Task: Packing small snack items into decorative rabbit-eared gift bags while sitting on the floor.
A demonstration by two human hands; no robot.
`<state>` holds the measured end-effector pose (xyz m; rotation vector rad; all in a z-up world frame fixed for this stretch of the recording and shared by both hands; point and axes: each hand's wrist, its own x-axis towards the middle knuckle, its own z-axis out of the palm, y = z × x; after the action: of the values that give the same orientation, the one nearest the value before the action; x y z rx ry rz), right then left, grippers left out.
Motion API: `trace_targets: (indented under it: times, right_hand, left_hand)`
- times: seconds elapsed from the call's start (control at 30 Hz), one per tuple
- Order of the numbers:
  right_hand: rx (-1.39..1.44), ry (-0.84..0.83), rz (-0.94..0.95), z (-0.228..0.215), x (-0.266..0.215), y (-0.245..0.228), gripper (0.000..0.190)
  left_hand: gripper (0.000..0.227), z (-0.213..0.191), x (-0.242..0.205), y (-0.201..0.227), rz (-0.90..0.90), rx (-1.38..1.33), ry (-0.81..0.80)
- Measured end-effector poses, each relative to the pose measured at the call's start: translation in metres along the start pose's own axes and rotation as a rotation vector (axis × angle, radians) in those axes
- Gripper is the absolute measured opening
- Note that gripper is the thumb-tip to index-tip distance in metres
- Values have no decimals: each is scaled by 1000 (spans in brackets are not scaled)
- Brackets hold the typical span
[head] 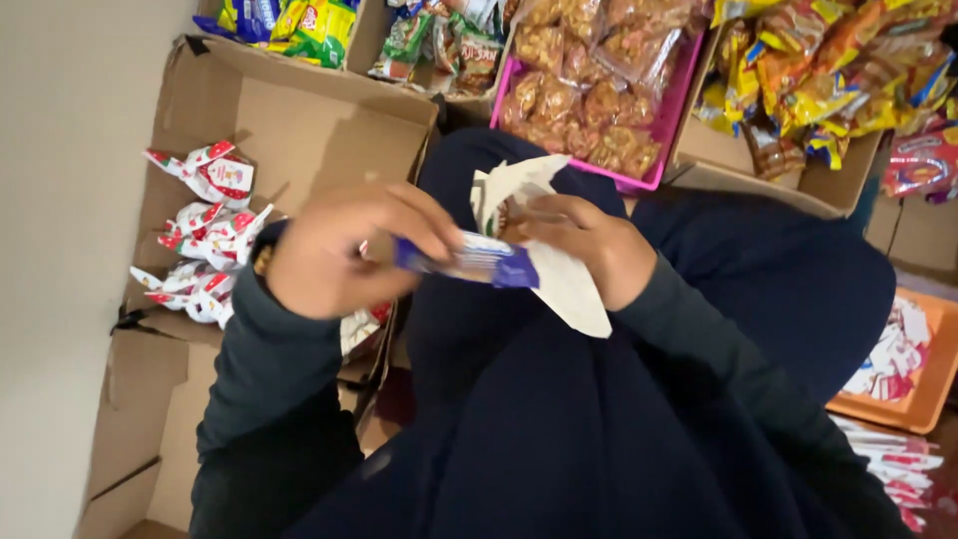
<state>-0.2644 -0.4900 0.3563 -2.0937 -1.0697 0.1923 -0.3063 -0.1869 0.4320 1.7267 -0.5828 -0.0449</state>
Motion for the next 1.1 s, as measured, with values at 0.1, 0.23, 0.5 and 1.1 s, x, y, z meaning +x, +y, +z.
trace_targets:
  times: [0.1, 0.23, 0.5, 1.1]
  right_hand:
    - [9, -43, -22, 10, -7, -1, 39]
    - [-21, -83, -20, 20, -14, -1, 36]
    - [-8, 40, -106, 47, -22, 22, 35]
    - [11, 4, -112, 54, -30, 23, 30]
  left_hand:
    - [34, 16, 7, 27, 129, 387, -158]
    - [27, 35, 1, 25, 235, 795, -213]
    - [19, 44, -9, 14, 191, 1081, -245]
    - [19, 91, -1, -71, -28, 1250, -297]
